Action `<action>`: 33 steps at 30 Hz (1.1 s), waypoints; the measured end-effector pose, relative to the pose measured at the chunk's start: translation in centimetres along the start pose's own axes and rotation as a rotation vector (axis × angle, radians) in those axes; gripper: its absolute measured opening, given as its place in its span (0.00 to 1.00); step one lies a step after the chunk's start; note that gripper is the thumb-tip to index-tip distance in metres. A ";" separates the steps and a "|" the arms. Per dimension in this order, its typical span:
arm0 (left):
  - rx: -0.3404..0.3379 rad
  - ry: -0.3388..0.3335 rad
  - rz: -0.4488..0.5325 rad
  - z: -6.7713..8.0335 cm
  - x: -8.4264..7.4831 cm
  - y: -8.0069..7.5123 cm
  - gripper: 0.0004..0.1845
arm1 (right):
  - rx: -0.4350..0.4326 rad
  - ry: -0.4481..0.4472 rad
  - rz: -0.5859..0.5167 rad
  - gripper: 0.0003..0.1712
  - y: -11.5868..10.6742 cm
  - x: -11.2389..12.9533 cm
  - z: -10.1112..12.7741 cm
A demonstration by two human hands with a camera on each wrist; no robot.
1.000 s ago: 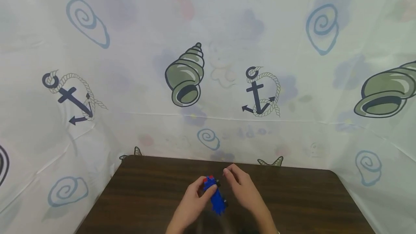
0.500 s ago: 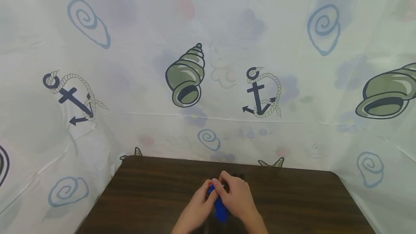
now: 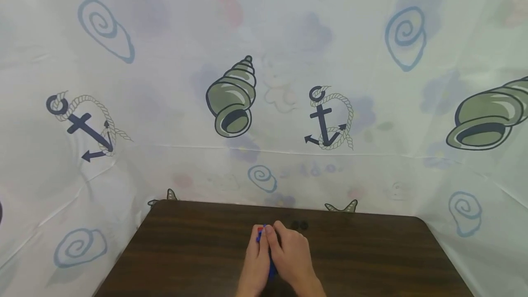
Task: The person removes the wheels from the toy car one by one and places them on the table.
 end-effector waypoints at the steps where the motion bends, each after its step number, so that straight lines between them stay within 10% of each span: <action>1: -0.019 0.000 0.012 0.0 -0.1 -0.1 0.21 | 0.005 -0.001 -0.007 0.23 0.0 0.1 0.0; 11: -0.076 0.093 -0.030 0.2 -1.2 -1.0 0.21 | -0.021 -0.079 0.002 0.23 0.2 0.9 0.3; 33: 0.127 0.010 0.076 -0.2 -0.4 0.3 0.25 | -0.170 -0.355 0.066 0.25 -1.0 1.6 0.8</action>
Point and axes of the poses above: each hand's wrist, its own z-axis away from the middle knuckle, its own y-axis out of the palm, x = y × z, the point moved 10 cm from there along -z, towards the middle knuckle, and after that the axes turned 12 degrees about y, right-handed, at the moved point
